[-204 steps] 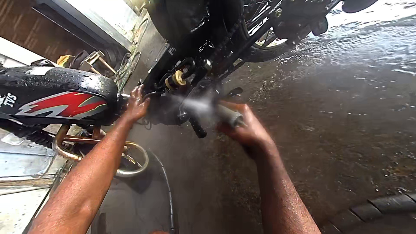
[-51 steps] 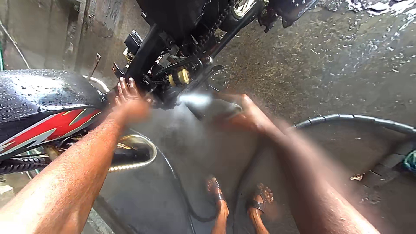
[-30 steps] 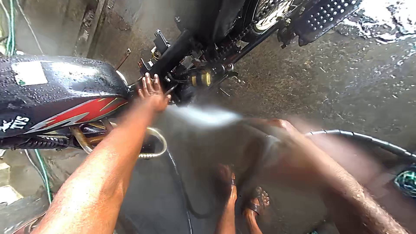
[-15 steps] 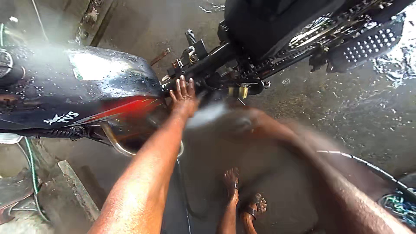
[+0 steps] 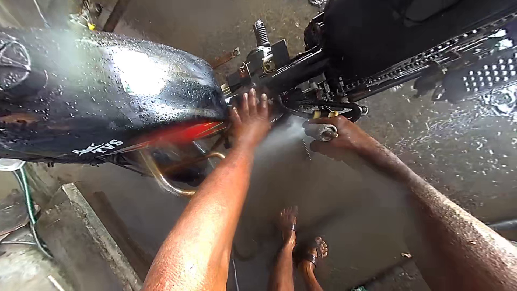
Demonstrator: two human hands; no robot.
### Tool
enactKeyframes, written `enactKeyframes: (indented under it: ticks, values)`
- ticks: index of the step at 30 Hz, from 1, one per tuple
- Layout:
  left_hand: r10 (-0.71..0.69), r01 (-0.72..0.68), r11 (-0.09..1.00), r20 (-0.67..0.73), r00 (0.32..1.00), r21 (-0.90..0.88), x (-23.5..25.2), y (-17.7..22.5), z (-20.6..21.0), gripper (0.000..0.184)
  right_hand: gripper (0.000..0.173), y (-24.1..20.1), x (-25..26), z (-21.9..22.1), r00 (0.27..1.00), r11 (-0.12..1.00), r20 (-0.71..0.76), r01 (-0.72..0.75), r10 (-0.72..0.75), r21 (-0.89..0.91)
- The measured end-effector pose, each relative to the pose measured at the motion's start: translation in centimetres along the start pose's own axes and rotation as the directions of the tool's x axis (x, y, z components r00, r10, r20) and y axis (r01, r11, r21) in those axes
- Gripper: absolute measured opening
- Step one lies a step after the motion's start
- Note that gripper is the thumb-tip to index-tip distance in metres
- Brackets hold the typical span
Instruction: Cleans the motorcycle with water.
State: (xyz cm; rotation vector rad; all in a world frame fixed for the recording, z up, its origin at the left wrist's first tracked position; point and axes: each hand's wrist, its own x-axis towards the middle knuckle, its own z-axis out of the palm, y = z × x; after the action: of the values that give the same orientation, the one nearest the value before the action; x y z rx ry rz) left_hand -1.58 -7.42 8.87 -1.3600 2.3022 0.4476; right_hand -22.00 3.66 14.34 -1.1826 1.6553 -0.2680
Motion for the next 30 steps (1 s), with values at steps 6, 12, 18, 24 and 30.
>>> enactKeyframes:
  ticks: [6,12,18,24,30]
  values:
    - [0.022,-0.023,1.0,-0.055,0.998,-0.017,0.1,-0.2,0.7,0.093,0.049,-0.9,-1.0,1.4,0.988,0.988,-0.015,0.152,-0.153,-0.01]
    - [-0.012,0.013,0.999,0.012,1.0,-0.036,0.1,0.3,-0.1,0.094,0.061,1.6,-6.2,1.5,0.951,0.954,-0.086,0.3,-0.297,0.019]
    - [-0.011,0.011,1.0,-0.01,1.0,-0.027,-0.1,0.3,0.2,0.094,0.058,-0.7,-12.5,1.5,1.0,0.999,-0.013,-0.003,0.002,-0.052]
    - [-0.014,0.014,0.999,0.023,1.0,-0.035,-0.2,0.3,-0.1,0.095,0.067,-2.8,-13.0,-0.4,0.986,0.991,-0.111,0.115,-0.122,-0.062]
    - [-0.036,0.037,0.999,0.082,0.996,-0.009,-0.6,0.9,-1.2,0.104,0.069,-1.1,-13.7,-2.3,0.958,0.969,-0.142,0.243,-0.248,-0.054]
